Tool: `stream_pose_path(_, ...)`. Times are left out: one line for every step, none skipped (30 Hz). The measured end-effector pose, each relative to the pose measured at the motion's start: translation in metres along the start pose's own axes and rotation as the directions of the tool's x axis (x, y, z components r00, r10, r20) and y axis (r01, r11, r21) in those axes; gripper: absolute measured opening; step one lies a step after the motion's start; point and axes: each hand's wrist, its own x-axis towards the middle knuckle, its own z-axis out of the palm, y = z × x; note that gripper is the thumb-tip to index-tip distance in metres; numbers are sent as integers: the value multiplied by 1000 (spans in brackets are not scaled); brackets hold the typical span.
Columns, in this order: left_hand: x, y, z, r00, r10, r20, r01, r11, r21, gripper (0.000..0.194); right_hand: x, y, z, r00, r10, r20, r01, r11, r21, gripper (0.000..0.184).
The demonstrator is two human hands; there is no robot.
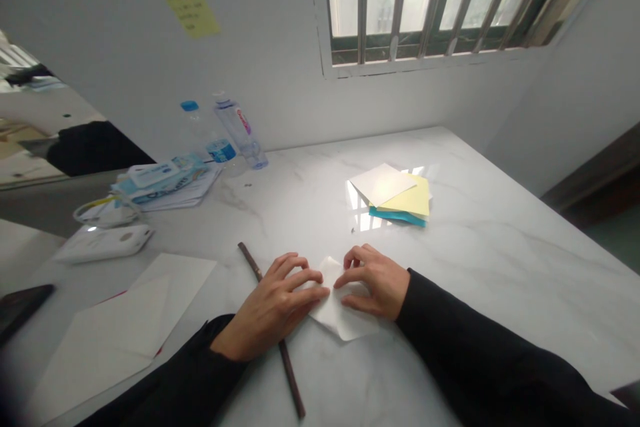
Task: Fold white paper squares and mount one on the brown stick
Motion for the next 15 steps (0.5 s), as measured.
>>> stream_pose_path(0, 0, 1, 1000, 6, 6, -6, 1000, 2, 18, 0, -1, 1, 1000, 3, 7, -3, 1000, 2, 23)
stream_pose_path(-1, 0, 1, 1000, 10, 11, -10, 1000, 3, 18, 0, -1, 1, 1000, 10, 12, -10, 1000, 7, 24)
stream_pose_path(-1, 0, 2, 1000, 11, 15, -11, 1000, 2, 19, 0, -1, 1, 1000, 18, 14, -18, 1000, 12, 24)
stream_pose_path(-1, 1, 2, 1000, 12, 18, -12, 1000, 0, 19, 0, -1, 1, 1000, 25, 14, -25, 1000, 14, 25)
stream_pose_path(-1, 2, 2, 1000, 11, 22, -11, 1000, -1, 19, -1, 0, 1, 999, 32, 16, -32, 999, 14, 25)
stream_pose_path(-1, 3, 1, 1000, 10, 28, -10, 1000, 0, 19, -1, 1, 0, 999, 37, 19, -37, 999, 12, 24)
stream_pose_path(-1, 3, 0, 999, 10, 34, -10, 1000, 3, 19, -1, 1, 0, 999, 41, 22, -41, 999, 8, 22)
stream_pose_path(0, 3, -1, 999, 13, 42, -13, 1000, 7, 19, -1, 2, -1, 999, 41, 27, -41, 999, 5, 20)
stream_pose_path(0, 3, -2, 999, 19, 49, -19, 1000, 11, 19, -2, 2, -1, 999, 39, 29, -39, 999, 6, 20)
stream_pose_path(1, 2, -4, 998, 28, 55, -29, 999, 15, 19, -2, 3, -1, 999, 33, 30, -33, 999, 9, 20)
stream_pose_path(3, 0, -6, 998, 39, 58, -40, 999, 18, 18, -2, 3, -1, 999, 24, 29, -25, 1000, 12, 22)
stream_pose_path(4, -3, -8, 997, 48, 58, -50, 999, 21, 19, -2, 3, -1, 1000, 11, 28, -12, 1000, 14, 25)
stream_pose_path(5, -7, -9, 997, 55, 59, -57, 998, 24, 19, -2, 3, -1, 1000, -4, 25, 4, 1000, 12, 30)
stream_pose_path(7, -11, -11, 996, 58, 65, -60, 998, 26, 20, -2, 3, -1, 999, -22, 24, 22, 1000, 6, 37)
stream_pose_path(8, -15, -12, 996, 59, 74, -61, 998, 26, 22, -2, 3, -1, 999, -41, 23, 41, 999, -5, 45)
